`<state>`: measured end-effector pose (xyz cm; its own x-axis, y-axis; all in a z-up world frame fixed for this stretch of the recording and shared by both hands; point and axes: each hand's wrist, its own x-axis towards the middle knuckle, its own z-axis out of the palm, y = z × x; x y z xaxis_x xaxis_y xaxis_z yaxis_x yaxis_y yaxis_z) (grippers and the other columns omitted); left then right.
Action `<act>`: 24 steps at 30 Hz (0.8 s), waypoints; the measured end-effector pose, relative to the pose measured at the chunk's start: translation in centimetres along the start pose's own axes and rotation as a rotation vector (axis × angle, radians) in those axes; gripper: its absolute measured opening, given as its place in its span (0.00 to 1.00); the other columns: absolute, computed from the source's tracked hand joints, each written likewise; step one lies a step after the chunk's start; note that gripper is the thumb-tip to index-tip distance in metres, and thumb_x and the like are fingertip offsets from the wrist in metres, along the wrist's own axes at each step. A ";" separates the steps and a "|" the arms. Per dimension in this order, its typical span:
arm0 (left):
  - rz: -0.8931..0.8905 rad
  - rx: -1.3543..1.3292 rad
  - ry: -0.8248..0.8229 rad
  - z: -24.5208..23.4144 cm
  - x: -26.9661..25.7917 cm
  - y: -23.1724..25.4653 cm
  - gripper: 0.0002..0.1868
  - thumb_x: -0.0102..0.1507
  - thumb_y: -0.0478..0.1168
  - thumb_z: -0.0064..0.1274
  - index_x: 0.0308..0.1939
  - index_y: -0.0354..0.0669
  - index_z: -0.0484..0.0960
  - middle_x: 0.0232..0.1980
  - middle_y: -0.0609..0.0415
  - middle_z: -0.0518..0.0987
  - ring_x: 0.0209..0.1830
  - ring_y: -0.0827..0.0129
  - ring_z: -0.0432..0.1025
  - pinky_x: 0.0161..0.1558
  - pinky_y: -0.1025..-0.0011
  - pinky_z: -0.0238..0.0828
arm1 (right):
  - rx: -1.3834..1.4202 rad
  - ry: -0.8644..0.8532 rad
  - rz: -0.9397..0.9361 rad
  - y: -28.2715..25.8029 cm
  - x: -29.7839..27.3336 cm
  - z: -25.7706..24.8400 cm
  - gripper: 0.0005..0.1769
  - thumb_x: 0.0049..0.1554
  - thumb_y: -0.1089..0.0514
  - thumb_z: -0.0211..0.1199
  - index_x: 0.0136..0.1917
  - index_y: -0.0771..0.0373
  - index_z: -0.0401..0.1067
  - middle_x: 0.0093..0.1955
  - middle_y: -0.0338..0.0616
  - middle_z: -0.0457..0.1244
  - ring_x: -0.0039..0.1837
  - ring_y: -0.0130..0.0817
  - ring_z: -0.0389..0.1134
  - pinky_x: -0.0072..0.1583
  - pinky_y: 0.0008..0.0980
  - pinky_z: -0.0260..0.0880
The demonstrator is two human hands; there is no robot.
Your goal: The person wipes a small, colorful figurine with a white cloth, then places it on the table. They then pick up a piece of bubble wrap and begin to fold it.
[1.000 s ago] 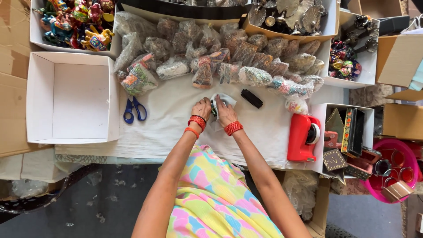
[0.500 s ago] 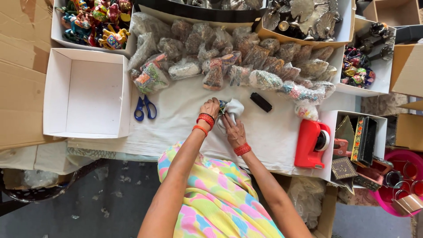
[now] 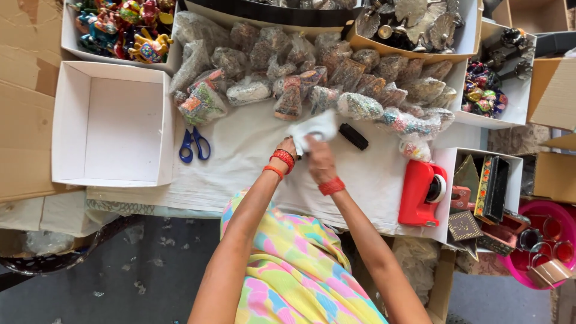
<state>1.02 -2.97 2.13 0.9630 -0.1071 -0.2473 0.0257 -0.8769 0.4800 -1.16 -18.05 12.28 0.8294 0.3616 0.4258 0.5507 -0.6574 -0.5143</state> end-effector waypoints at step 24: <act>-0.114 -0.201 0.177 -0.8 -0.1 -1.2 0.06 0.60 0.27 0.48 0.39 0.31 0.78 0.39 0.29 0.80 0.41 0.34 0.76 0.41 0.48 0.76 | -0.375 -0.365 -0.114 -1.1 0.5 -1.0 0.35 0.56 0.60 0.60 0.76 0.52 0.65 0.79 0.35 0.57 0.53 0.38 0.64 0.52 0.40 0.66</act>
<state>1.13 -1.56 2.23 0.9822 0.0863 -0.1668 0.1724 -0.7665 0.6186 -1.44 -17.79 13.81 0.7818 0.6071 0.1420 0.6232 -0.7674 -0.1507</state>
